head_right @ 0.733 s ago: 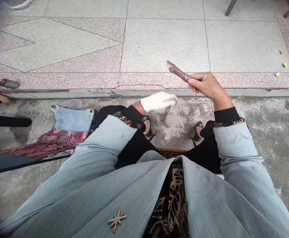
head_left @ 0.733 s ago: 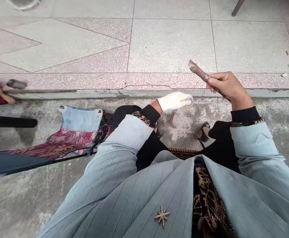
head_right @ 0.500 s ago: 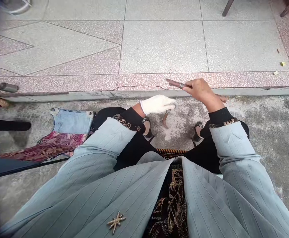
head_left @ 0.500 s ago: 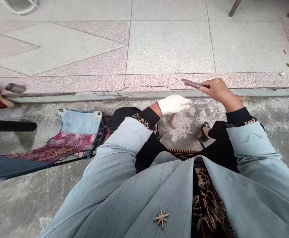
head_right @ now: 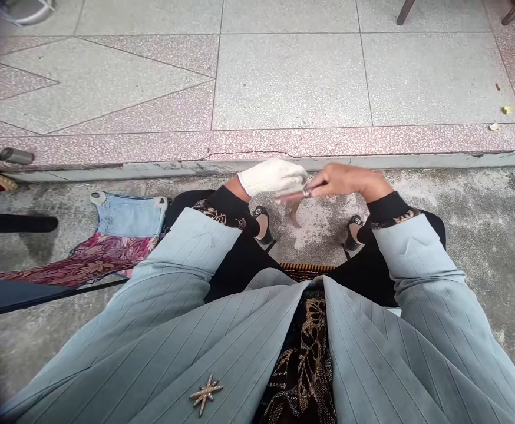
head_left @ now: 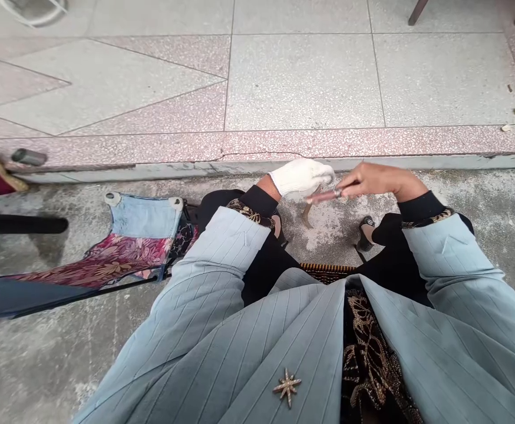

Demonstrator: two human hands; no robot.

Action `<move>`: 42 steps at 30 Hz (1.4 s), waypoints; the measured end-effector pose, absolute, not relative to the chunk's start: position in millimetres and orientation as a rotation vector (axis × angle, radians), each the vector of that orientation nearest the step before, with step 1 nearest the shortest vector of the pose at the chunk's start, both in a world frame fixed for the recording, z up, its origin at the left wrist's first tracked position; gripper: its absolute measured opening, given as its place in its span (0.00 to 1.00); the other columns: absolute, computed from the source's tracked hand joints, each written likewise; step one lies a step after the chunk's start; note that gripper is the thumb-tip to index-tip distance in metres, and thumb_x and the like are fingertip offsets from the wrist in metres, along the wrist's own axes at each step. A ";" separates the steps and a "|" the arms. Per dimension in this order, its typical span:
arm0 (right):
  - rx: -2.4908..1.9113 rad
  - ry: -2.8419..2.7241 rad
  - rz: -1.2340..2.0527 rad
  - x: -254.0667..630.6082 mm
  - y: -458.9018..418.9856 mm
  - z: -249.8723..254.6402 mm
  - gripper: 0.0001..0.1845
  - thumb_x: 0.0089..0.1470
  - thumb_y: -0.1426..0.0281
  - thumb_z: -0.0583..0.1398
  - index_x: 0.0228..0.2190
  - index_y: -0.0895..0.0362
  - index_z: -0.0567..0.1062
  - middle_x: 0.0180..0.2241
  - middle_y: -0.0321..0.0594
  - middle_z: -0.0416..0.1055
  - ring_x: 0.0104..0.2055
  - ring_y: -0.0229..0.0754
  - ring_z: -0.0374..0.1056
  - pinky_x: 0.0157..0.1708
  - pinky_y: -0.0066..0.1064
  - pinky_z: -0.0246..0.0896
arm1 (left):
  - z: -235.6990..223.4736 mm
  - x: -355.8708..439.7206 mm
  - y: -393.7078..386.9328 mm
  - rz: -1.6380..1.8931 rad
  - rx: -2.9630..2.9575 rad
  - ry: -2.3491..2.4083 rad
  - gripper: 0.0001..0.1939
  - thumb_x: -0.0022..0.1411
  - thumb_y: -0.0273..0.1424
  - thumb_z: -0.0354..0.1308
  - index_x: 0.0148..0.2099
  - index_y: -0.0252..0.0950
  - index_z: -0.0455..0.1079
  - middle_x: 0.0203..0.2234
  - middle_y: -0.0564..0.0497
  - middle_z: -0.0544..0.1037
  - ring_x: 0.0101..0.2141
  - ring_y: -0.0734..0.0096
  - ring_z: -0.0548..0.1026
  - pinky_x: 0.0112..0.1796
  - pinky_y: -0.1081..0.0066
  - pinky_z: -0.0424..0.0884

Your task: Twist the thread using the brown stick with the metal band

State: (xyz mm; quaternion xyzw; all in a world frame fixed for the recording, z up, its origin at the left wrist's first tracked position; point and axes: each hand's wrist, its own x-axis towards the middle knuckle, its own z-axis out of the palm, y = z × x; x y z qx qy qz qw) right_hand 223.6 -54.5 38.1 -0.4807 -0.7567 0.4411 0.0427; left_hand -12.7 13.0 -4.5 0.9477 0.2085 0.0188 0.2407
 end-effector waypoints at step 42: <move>-1.720 -1.759 0.841 234.9 -48.6 52.9 0.29 0.60 0.45 0.56 0.29 0.58 0.78 0.23 0.41 0.70 0.26 0.39 0.62 0.28 0.33 0.55 | 4.2 3.5 -8.0 -0.115 2.286 0.502 0.19 0.69 0.41 0.47 0.45 0.37 0.76 0.31 0.52 0.79 0.29 0.72 0.73 0.33 0.72 0.64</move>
